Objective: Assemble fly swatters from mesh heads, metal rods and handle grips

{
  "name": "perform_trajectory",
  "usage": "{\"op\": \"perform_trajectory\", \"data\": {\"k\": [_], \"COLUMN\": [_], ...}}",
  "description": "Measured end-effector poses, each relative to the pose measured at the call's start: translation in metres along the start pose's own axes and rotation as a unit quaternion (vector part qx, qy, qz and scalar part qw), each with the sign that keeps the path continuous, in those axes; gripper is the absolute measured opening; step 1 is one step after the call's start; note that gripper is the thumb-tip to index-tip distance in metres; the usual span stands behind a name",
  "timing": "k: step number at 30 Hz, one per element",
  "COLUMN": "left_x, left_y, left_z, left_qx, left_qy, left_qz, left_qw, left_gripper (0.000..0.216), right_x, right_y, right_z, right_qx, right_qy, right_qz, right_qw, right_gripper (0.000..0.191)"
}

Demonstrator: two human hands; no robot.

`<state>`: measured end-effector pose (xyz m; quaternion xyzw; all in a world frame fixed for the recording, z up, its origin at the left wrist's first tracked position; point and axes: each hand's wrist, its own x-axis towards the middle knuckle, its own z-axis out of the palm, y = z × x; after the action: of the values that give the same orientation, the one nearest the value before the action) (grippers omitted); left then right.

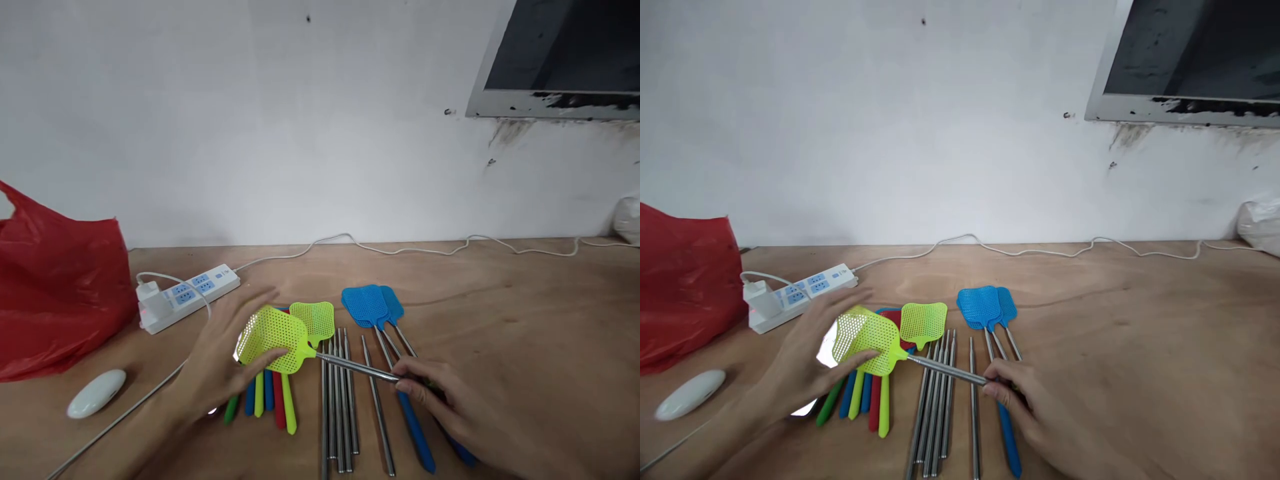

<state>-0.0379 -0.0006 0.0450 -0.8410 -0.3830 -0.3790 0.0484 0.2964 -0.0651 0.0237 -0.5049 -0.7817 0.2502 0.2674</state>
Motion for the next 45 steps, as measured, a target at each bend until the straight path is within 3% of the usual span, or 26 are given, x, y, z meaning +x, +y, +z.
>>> {"op": "perform_trajectory", "data": {"k": [2,4,6,8,15,20,28,37,43,45], "left_x": [-0.006,-0.011,-0.015,-0.015,-0.010,-0.006,-0.011,-0.004,-0.003,-0.002], "left_y": [-0.004,-0.003,0.003,0.010,0.017,0.011,0.006,0.016,0.036,0.040], "left_z": [0.000,0.003,0.006,0.007,0.004,0.002,0.007,0.001,0.013,0.017], "left_qx": [-0.120,-0.282,-0.399,-0.441,-0.458,-0.482,-0.498,-0.470,-0.451,-0.459], "left_qy": [0.022,-0.032,-0.098,-0.104,-0.102,-0.096,-0.086,-0.098,-0.140,-0.139], "left_qz": [-0.159,-0.303,-0.391,-0.424,-0.415,-0.413,-0.418,-0.407,-0.373,-0.354], "left_qw": [0.980,0.910,0.824,0.784,0.779,0.767,0.755,0.777,0.798,0.803], "left_gripper": [0.070,0.062,0.046,0.037,0.027,0.026,0.032,0.031,0.034,0.034], "right_x": [0.000,0.002,0.004,0.005,0.010,0.013,0.010,0.017,0.025,0.029], "right_y": [-0.001,-0.004,-0.008,-0.011,-0.013,-0.001,-0.003,-0.008,-0.024,-0.029], "right_z": [-0.002,-0.003,-0.003,-0.002,0.003,-0.005,-0.009,-0.011,0.008,0.012], "right_qx": [0.005,-0.003,-0.016,-0.032,-0.031,0.017,0.028,0.010,-0.187,-0.200], "right_qy": [-0.005,-0.022,-0.032,-0.032,-0.024,-0.061,-0.128,-0.107,-0.077,-0.063], "right_qz": [0.004,0.000,-0.011,-0.018,-0.007,0.058,0.129,0.072,0.004,-0.009], "right_qw": [1.000,1.000,0.999,0.999,0.999,0.996,0.983,0.992,0.979,0.978], "right_gripper": [0.034,0.033,0.033,0.035,0.035,0.021,0.041,0.031,0.023,0.023]}}
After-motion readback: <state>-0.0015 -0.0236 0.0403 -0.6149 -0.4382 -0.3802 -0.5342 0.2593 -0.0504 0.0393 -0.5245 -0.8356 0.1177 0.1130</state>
